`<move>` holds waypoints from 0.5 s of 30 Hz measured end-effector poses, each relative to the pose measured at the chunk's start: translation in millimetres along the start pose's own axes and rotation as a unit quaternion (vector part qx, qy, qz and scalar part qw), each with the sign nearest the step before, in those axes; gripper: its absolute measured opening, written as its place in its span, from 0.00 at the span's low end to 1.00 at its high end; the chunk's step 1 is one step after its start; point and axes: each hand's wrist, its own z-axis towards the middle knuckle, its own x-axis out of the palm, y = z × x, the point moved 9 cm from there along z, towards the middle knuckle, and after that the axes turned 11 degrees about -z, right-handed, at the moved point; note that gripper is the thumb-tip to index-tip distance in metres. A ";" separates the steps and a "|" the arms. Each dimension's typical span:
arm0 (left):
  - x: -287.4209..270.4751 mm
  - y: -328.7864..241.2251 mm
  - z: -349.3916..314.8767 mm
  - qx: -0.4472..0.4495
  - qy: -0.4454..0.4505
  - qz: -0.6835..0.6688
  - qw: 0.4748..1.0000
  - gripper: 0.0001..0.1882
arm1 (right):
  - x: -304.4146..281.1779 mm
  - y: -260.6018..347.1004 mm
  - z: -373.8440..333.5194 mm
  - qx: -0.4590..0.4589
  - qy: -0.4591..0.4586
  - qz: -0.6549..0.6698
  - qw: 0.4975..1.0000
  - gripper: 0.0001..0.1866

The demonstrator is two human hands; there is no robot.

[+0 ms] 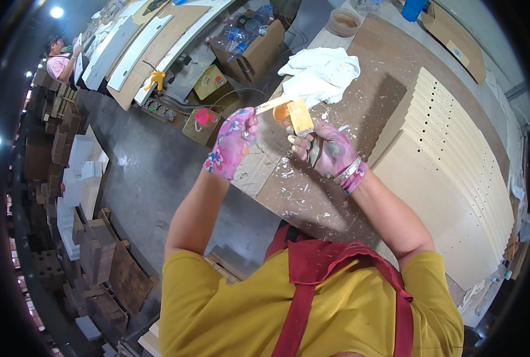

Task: The person applies a substance to the edges and surfaces of wooden boards using a small applicator and a cloth.

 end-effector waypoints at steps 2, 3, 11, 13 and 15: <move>1.5 15.6 -4.8 -0.028 -0.038 0.006 0.999 0.06 | -4.0 -3.9 2.9 0.010 0.004 0.020 1.000 0.17; 6.4 21.0 -9.4 -0.013 -0.028 -0.002 1.000 0.06 | -4.8 -5.8 3.4 0.020 0.008 0.039 0.999 0.17; 13.2 -18.5 -25.7 0.182 -0.070 0.096 0.976 0.10 | 7.5 1.0 -12.0 0.020 -0.024 0.027 0.999 0.16; 28.5 -18.7 -37.2 0.194 -0.087 0.152 0.965 0.11 | 3.4 1.7 -10.3 0.019 -0.072 0.013 0.997 0.15; 37.6 -15.9 -45.4 0.238 -0.045 0.235 0.941 0.12 | -5.3 1.4 -6.7 0.030 -0.124 -0.019 0.992 0.14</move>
